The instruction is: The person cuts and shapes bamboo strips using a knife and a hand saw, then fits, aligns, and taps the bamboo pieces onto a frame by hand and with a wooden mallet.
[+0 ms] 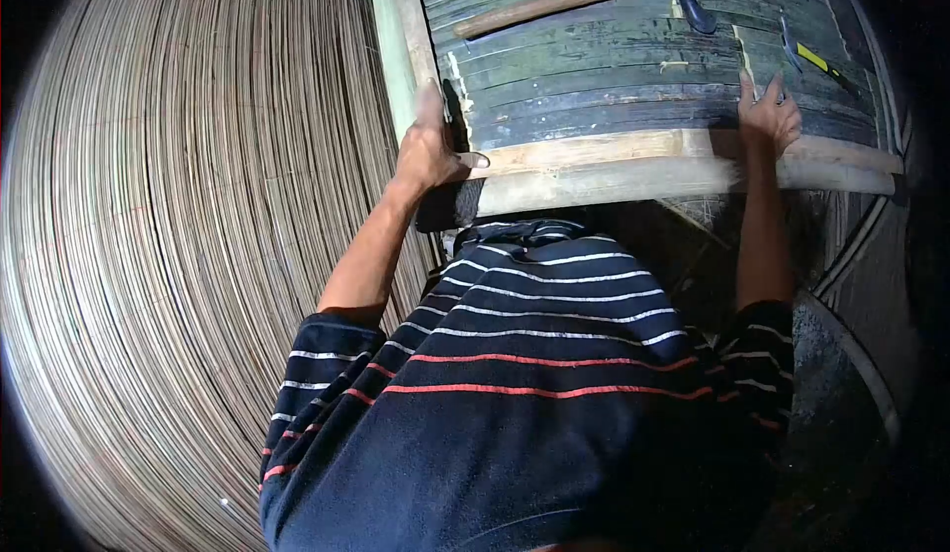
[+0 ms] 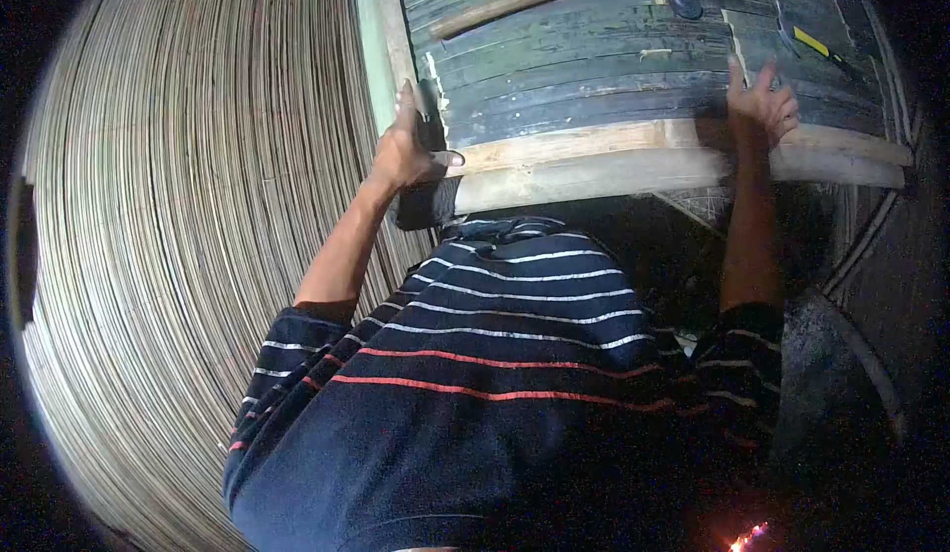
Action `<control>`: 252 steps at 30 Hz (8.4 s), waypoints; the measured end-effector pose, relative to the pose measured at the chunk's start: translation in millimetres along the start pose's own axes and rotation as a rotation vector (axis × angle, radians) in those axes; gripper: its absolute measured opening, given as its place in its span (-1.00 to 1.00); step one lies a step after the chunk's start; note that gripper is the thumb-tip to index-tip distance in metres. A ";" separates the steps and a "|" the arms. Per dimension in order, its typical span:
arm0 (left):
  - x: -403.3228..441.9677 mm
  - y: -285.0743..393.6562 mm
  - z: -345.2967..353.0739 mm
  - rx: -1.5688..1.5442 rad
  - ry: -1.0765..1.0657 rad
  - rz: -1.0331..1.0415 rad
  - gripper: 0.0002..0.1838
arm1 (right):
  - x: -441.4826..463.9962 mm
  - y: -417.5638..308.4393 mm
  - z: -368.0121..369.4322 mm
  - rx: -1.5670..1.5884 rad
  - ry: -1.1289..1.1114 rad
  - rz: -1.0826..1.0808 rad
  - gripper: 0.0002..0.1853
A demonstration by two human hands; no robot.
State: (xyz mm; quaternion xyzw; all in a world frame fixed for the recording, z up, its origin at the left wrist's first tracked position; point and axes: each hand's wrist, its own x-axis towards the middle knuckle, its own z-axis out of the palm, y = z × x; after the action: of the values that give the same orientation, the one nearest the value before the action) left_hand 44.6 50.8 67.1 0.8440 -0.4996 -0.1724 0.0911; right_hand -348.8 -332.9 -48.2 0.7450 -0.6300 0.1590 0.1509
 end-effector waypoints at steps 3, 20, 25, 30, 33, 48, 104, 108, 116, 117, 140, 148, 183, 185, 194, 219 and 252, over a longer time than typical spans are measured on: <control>4.8 -2.4 -6.3 0.010 -0.081 -0.034 0.66 | 0.9 -4.4 -0.3 -0.016 -0.060 0.050 -0.08; 8.7 -5.6 -9.5 0.190 -0.098 0.013 0.77 | 1.7 -10.6 -24.6 0.034 -0.190 0.108 -0.06; 7.8 -8.6 -6.9 0.188 -0.091 0.014 0.79 | 3.1 -8.4 -15.8 0.020 -0.153 0.103 -0.07; 6.9 -5.0 -10.2 0.190 -0.094 -0.003 0.75 | 3.5 -7.6 -17.3 0.005 -0.182 0.092 -0.06; 7.6 -5.0 -10.1 0.201 -0.112 -0.014 0.76 | 2.2 -9.2 -17.9 0.000 -0.140 0.082 -0.07; 6.3 -5.1 -12.7 0.199 -0.082 0.020 0.71 | 2.0 -11.2 -18.1 -0.035 -0.141 0.071 -0.05; 2.5 -11.5 -4.2 0.094 -0.051 0.035 0.68 | -26.9 -7.6 -63.6 0.360 -0.405 1.137 0.69; 3.3 -11.4 -3.6 0.081 -0.055 0.018 0.69 | -26.5 -3.8 -53.8 0.311 -0.387 1.113 0.68; 1.4 -13.9 -1.1 0.135 0.030 0.078 0.67 | -28.5 -1.8 -52.5 0.392 -0.359 1.142 0.74; 2.1 -10.7 -4.6 0.131 -0.004 0.051 0.68 | -27.6 0.0 -50.4 0.368 -0.377 1.133 0.75; 9.2 -6.6 -9.3 0.232 -0.028 0.047 0.71 | -28.6 -6.6 -59.7 0.391 -0.365 1.168 0.75; 16.6 -4.0 -12.1 0.296 -0.108 0.043 0.75 | -30.1 -7.4 -61.4 0.363 -0.367 1.150 0.73; 9.6 -2.5 -13.0 0.191 -0.098 0.071 0.72 | -38.2 -8.0 -33.8 0.212 -0.093 1.090 0.55; 10.2 -2.7 -13.5 0.154 -0.104 0.065 0.70 | -42.9 -6.0 -31.6 0.228 0.109 0.771 0.36; 9.8 -0.5 -12.9 0.137 -0.098 0.045 0.69 | -38.0 -40.4 -76.7 -0.079 0.208 0.474 -0.07; 7.1 -10.4 -1.1 0.114 -0.054 0.026 0.66 | -35.8 -35.8 -16.8 0.046 0.209 0.669 -0.03; -107.0 24.8 -98.0 -1.200 -0.507 1.019 -0.70 | -322.5 -195.0 -190.5 0.556 0.089 0.097 -0.40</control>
State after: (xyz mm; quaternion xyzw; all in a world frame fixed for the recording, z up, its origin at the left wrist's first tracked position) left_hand 14.7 130.6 187.2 0.2574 -0.6494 -0.5326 0.4779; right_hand -215.5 66.7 -18.6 0.7192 -0.5897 0.3652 -0.0394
